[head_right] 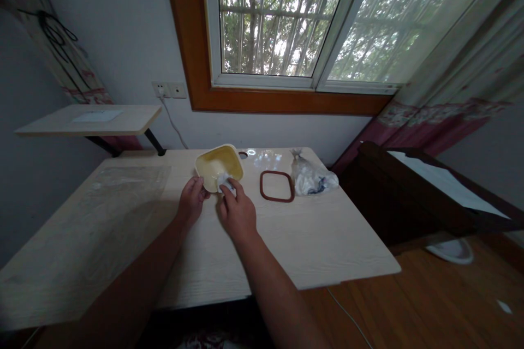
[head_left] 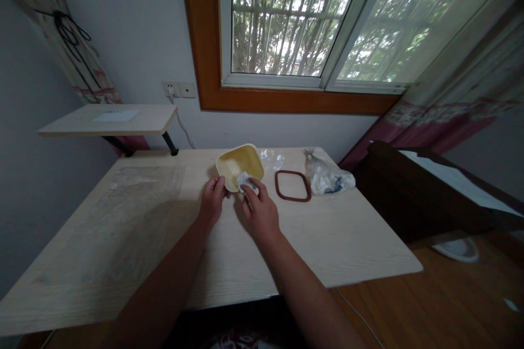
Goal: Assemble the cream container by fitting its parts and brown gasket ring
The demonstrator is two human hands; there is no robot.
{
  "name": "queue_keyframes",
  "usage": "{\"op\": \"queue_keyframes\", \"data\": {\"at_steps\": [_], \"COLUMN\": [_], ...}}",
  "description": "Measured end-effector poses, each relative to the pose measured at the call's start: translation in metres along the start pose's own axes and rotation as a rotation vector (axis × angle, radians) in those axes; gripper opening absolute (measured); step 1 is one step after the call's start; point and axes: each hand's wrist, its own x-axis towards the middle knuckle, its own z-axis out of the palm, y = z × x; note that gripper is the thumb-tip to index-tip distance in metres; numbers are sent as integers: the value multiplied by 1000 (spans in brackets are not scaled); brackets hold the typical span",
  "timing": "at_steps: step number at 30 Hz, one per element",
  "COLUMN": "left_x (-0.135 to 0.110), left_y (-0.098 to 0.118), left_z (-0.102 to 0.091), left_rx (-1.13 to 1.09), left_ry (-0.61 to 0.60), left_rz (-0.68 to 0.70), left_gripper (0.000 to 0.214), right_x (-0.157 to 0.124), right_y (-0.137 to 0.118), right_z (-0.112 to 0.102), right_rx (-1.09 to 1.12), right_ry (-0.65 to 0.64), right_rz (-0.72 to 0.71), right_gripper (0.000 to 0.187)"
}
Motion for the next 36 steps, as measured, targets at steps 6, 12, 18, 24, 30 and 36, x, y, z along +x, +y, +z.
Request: {"op": "queue_keyframes", "data": {"at_steps": [6, 12, 18, 24, 30, 36], "left_x": [-3, -6, -7, -6, -7, -6], "left_y": [-2, -4, -2, -3, -2, 1], "left_z": [3, 5, 5, 3, 4, 3], "left_rx": [-10, 49, 39, 47, 80, 154], "left_ry": [-87, -133, -153, -154, -153, -105], "left_rz": [-44, -73, -67, -62, -64, -27], "left_gripper": [40, 41, 40, 38, 39, 40], "right_x": [0, 2, 2, 1, 2, 2], "right_y": [4, 7, 8, 12, 13, 14], "right_z": [3, 4, 2, 3, 2, 2], "right_rx": [54, 91, 53, 29, -11, -19], "right_ry": [-54, -20, -8, 35, 30, 22], "right_rz": [-9, -56, -53, -23, 4, -5], "right_gripper": [41, 32, 38, 38, 28, 29]}}
